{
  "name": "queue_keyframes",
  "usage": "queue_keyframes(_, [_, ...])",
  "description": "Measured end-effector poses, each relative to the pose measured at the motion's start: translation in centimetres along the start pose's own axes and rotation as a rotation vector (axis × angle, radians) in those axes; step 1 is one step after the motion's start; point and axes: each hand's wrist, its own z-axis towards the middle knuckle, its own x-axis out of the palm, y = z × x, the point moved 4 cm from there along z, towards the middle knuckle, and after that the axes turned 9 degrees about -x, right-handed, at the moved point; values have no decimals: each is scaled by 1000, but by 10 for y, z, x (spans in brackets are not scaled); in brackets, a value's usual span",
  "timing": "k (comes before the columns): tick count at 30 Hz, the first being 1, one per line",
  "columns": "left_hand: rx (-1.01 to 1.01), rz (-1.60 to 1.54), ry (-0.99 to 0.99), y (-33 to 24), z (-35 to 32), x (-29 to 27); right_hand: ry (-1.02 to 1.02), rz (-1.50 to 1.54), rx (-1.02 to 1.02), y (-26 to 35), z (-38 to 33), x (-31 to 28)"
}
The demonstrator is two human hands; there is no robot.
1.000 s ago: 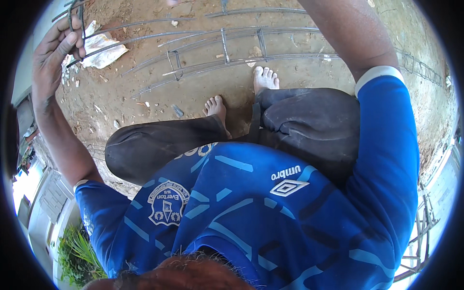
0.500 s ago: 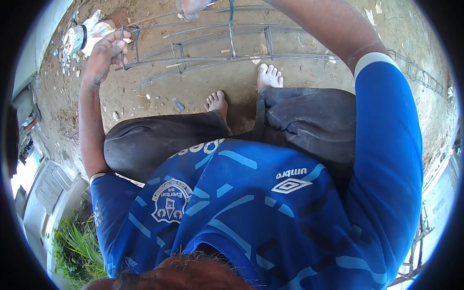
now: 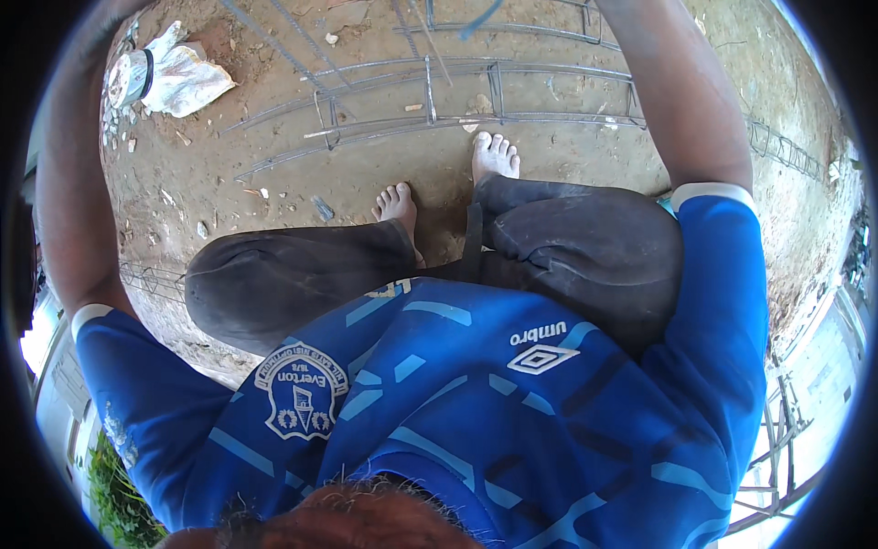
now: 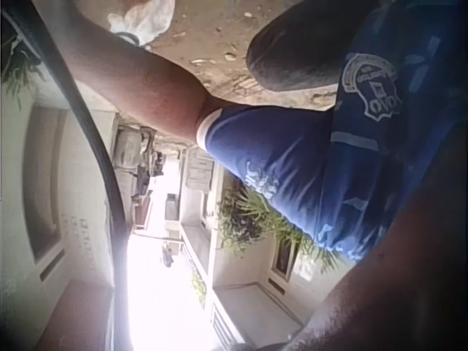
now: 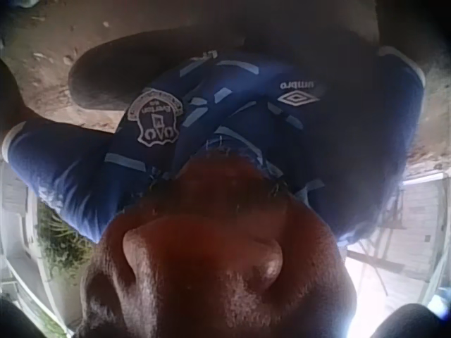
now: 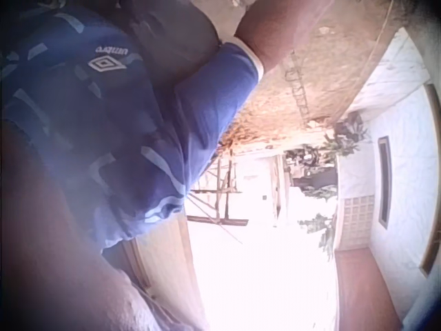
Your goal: The person uses a tape measure to check the length of a rebar structure on the ground and manipulates the metal rods by hand to align and position them.
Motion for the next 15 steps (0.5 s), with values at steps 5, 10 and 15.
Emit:
queue_keyframes(5, [73, 51, 6, -7, 27, 20, -293, 625, 44, -2, -46, 4])
queue_keyframes(10, [131, 131, -5, -18, 57, 49, -340, 703, 20, -72, -96, 31])
queue_keyframes(15, [206, 277, -219, 17, 62, 72, -544, 881, 109, -137, -164, 69])
